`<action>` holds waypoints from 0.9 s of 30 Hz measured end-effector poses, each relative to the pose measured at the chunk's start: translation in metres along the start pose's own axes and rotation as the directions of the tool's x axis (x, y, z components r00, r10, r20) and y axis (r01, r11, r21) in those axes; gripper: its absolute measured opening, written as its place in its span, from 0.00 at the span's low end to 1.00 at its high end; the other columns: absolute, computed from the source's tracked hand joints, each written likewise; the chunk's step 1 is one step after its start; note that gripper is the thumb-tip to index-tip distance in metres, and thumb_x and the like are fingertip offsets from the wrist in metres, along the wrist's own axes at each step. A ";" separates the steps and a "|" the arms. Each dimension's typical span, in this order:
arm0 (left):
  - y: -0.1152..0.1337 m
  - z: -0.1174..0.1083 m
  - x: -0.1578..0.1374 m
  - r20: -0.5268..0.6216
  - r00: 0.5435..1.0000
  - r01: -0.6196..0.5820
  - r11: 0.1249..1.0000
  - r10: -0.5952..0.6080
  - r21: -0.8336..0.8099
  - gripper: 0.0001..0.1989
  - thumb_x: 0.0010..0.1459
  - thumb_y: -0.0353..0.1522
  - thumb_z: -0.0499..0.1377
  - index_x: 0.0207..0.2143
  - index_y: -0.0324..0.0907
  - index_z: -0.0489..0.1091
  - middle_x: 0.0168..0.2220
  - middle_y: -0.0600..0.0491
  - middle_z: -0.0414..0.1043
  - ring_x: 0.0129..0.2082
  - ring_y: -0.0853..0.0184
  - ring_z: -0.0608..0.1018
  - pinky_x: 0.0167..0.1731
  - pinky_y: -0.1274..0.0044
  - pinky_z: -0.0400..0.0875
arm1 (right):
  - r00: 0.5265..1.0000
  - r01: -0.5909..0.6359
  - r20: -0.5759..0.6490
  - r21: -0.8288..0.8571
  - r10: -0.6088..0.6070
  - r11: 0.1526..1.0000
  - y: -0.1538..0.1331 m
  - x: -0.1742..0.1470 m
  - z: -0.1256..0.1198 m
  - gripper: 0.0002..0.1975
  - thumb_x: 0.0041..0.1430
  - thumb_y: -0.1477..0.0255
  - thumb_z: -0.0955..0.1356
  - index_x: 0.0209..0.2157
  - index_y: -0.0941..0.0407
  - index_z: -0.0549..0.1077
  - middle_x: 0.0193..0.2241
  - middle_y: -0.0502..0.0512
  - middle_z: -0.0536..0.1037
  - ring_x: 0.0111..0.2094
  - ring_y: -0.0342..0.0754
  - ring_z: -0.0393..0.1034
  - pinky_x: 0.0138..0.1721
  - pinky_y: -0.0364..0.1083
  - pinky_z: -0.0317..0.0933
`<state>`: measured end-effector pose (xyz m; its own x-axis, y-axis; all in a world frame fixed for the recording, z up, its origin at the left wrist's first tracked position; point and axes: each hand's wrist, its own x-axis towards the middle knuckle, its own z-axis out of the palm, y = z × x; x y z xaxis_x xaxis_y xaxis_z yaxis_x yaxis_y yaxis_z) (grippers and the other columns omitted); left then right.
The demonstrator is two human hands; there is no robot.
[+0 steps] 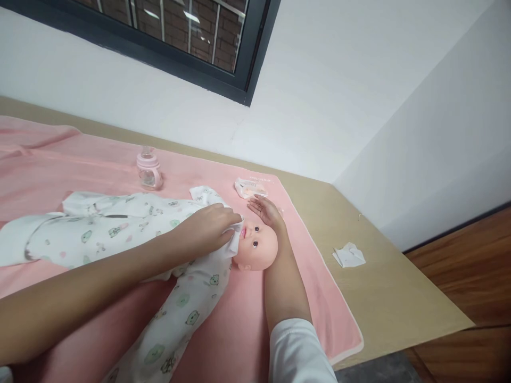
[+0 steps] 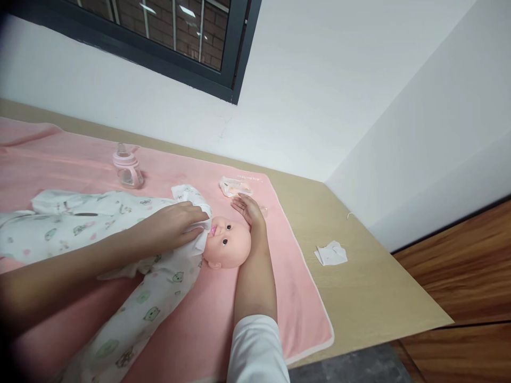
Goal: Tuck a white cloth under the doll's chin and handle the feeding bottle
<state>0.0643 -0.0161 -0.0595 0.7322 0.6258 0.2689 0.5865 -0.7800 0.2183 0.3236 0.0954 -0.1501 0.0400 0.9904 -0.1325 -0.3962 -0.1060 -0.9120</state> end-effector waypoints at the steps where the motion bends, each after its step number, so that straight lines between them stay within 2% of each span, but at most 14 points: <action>1: 0.000 0.001 0.000 -0.010 1.000 0.001 1.000 -0.001 0.006 0.08 0.59 0.27 0.49 0.33 0.41 0.68 0.34 0.49 0.72 0.37 0.59 0.72 0.34 0.71 0.62 | 1.000 0.003 0.002 0.000 -0.003 1.000 0.000 0.000 0.000 0.07 0.59 0.75 0.68 0.41 0.59 0.72 0.34 0.59 0.80 0.37 0.46 0.77 0.48 0.49 0.73; 7: 0.000 -0.001 0.002 -0.075 0.997 -0.003 1.000 0.004 0.014 0.14 0.60 0.25 0.48 0.35 0.41 0.74 0.35 0.49 0.72 0.37 0.60 0.71 0.35 0.71 0.62 | 0.999 0.018 0.032 -0.034 -0.017 0.999 0.001 0.000 -0.001 0.08 0.59 0.76 0.68 0.41 0.58 0.71 0.34 0.57 0.80 0.38 0.46 0.77 0.48 0.48 0.73; 14: -0.003 -0.001 0.004 -0.154 0.988 0.000 1.000 -0.004 -0.028 0.18 0.57 0.24 0.50 0.38 0.46 0.79 0.35 0.49 0.73 0.36 0.62 0.71 0.34 0.72 0.62 | 1.000 0.010 0.021 -0.038 -0.009 0.999 0.003 0.003 -0.002 0.08 0.60 0.75 0.67 0.42 0.59 0.71 0.33 0.57 0.80 0.37 0.46 0.77 0.46 0.47 0.74; 20: -0.004 -0.001 0.007 -0.101 0.995 0.011 0.997 -0.019 -0.074 0.22 0.53 0.21 0.50 0.40 0.47 0.80 0.33 0.49 0.71 0.37 0.61 0.70 0.36 0.72 0.63 | 0.999 0.014 0.034 -0.046 -0.012 0.999 0.003 0.003 -0.001 0.09 0.58 0.78 0.67 0.42 0.59 0.71 0.34 0.57 0.80 0.37 0.46 0.77 0.48 0.48 0.73; 27: -0.003 -0.004 0.008 -0.100 0.995 0.014 0.997 -0.021 -0.073 0.22 0.54 0.22 0.50 0.40 0.46 0.80 0.33 0.48 0.71 0.36 0.60 0.71 0.36 0.71 0.63 | 1.000 0.016 0.019 -0.050 -0.015 0.999 0.004 0.005 -0.002 0.08 0.59 0.77 0.67 0.42 0.59 0.71 0.33 0.57 0.80 0.37 0.46 0.77 0.47 0.47 0.73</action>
<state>0.0673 -0.0081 -0.0546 0.6813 0.6390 0.3570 0.5697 -0.7692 0.2894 0.3240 0.0994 -0.1553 0.0281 0.9934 -0.1113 -0.3495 -0.0945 -0.9322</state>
